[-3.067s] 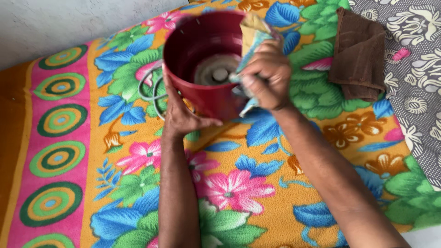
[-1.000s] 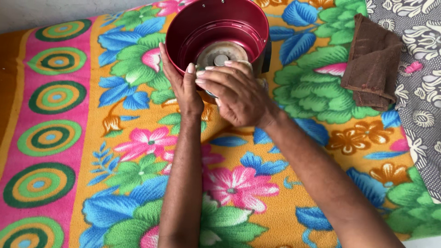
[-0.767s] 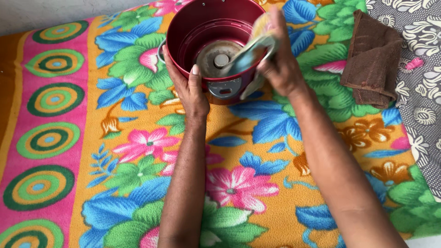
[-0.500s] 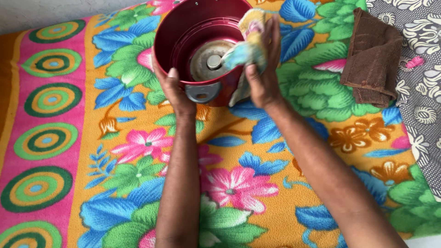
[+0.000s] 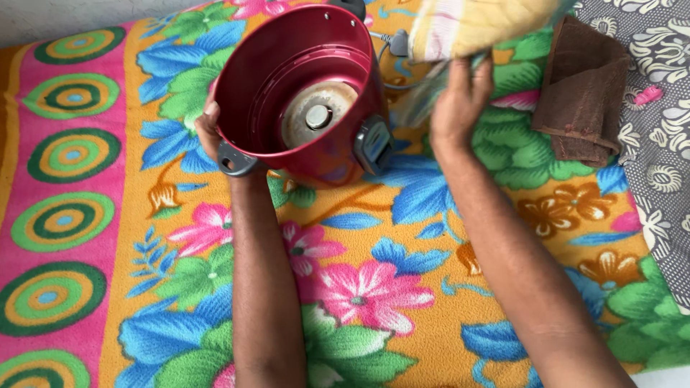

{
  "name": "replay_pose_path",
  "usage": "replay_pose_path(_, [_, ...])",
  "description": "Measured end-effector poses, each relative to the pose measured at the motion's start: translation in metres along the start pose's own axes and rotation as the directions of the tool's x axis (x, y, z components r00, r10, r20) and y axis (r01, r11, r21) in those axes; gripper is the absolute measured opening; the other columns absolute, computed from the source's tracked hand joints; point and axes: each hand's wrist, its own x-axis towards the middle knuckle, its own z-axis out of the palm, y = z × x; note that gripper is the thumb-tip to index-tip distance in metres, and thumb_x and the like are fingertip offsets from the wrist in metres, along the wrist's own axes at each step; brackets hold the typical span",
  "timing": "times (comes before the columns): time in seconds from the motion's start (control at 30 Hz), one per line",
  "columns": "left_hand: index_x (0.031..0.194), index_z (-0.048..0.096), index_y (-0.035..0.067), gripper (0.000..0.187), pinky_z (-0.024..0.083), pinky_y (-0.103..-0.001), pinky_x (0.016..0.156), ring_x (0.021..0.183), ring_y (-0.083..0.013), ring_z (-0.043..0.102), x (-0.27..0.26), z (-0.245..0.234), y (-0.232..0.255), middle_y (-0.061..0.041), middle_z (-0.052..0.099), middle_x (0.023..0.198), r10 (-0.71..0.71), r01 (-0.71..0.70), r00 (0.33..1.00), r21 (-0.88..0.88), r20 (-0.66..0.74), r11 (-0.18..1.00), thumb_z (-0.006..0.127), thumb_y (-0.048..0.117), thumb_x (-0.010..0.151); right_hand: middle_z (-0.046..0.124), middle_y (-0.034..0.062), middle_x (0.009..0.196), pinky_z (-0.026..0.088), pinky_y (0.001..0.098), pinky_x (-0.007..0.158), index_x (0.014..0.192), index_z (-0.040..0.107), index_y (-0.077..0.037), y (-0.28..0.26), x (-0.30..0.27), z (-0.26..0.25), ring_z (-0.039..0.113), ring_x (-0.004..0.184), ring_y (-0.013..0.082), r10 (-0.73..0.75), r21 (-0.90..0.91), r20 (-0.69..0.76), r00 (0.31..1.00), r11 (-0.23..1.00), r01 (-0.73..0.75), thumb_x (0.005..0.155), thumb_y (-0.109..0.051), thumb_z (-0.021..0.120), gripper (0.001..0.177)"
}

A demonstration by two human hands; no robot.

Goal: The person wipes the exterior and interior of a red electric rice cooker using a cloth. They rotate the cooker to clean all sides, including the bottom and the power cord, then wipe the inside surface thoroughly.

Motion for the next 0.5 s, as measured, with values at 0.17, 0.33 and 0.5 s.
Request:
replay_pose_path(0.17, [0.113,0.068,0.001,0.035,0.057,-0.044,0.099,0.106,-0.0289,0.068,0.008,-0.019,0.005,-0.013,0.072,0.113,-0.061,0.025,0.958,-0.130,-0.279,0.991,0.057,0.027,0.092,0.050,0.0204,0.145,0.038,0.0464,0.118,0.144,0.049,0.006,-0.013,-0.051,0.019,0.051,0.134,0.0328,-0.129,-0.164,0.489,0.862,0.958,0.237,0.112,-0.023,0.048,0.043])
replay_pose_path(0.33, [0.107,0.068,0.002,0.025,0.058,-0.040,0.093,0.100,-0.0247,0.068,0.013,-0.020,0.006,-0.011,0.072,0.106,-0.047,0.021,0.951,-0.089,-0.306,0.996,0.057,0.022,0.097,0.062,0.0195,0.133,0.047,0.0418,0.113,0.134,0.058,0.002,-0.016,-0.073,0.022,0.060,0.126,0.0327,0.045,-0.260,0.628,0.777,0.953,0.155,0.112,-0.024,0.042,0.037])
replay_pose_path(0.5, [0.112,0.069,0.003,0.033,0.056,-0.044,0.088,0.097,-0.0257,0.067,0.007,0.006,0.005,-0.011,0.071,0.104,0.040,-0.004,0.917,0.092,-0.396,0.996,0.057,0.032,0.104,0.058,0.0180,0.138,0.045,0.0408,0.114,0.140,0.052,0.004,0.009,-0.070,0.019,0.057,0.129,0.0303,0.025,-0.195,0.481,0.877,0.978,0.079,0.115,-0.027,0.038,0.043])
